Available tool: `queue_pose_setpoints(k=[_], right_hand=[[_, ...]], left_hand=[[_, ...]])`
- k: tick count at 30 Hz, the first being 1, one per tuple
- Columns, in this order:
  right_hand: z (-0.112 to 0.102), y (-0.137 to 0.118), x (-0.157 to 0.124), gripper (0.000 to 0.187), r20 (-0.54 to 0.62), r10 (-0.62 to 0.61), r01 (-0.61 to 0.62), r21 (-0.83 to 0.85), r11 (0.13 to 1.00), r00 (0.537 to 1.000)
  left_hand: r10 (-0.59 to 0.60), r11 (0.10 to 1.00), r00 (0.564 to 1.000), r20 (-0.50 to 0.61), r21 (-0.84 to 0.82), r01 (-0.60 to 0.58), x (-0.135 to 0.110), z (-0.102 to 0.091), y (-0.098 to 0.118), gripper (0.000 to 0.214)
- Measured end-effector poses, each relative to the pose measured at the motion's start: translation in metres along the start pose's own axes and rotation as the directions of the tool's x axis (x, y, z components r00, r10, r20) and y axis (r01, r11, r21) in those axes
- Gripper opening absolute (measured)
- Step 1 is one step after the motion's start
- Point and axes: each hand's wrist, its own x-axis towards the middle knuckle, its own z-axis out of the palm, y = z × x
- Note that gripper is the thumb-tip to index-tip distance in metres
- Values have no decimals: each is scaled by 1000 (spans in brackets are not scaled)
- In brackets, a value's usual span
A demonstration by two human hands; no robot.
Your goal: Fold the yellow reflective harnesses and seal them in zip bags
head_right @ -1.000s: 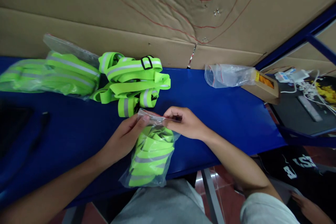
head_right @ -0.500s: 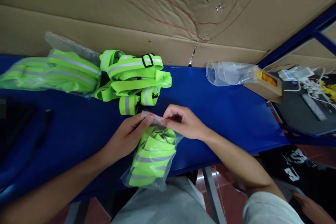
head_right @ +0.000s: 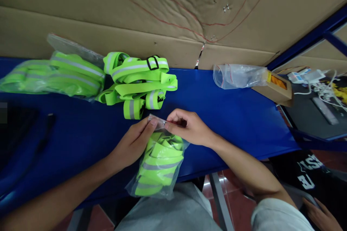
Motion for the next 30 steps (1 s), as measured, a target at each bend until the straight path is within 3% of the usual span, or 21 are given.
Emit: queue_pose_setpoints(k=[5, 7, 10, 13, 15, 19, 22, 25, 30], right_hand=[[0, -1, 0, 23, 16, -10, 10, 26, 1000, 1000], [-2, 0, 0, 24, -3, -13, 13, 29, 999, 1000], [-4, 2, 1, 28, 20, 51, -53, 84, 995, 998], [-4, 3, 1, 38, 159, 153, -180, 169, 969, 975], [-6, 2, 2, 40, 184, 172, -204, 174, 963, 968], [-13, 2, 4, 41, 45, 148, -152, 104, 983, 988], [-18, 4, 6, 44, -31, 168, -164, 110, 980, 985], [-18, 5, 6, 42, -31, 169, -164, 134, 977, 985], [-17, 5, 8, 40, -71, 117, -110, 94, 989, 991]], left_hand=[[18, 1000, 999, 34, -10, -18, -1, -1, 1, 41], [25, 999, 996, -84, -30, -28, 0, -3, 5, 41], [3, 993, 947, -321, -113, -41, 2, -8, 12, 45], [-111, 981, 914, -389, -189, 38, 3, -15, 16, 54], [-195, 956, 924, -329, -276, 103, 2, -18, 17, 65], [-250, 867, 955, -158, -475, 148, 0, -23, 20, 75], [-228, 821, 961, -159, -562, 102, -3, -24, 25, 69], [-215, 803, 966, -143, -588, 91, -3, -24, 27, 67], [-281, 742, 959, -47, -645, 185, 6, -23, 21, 70]])
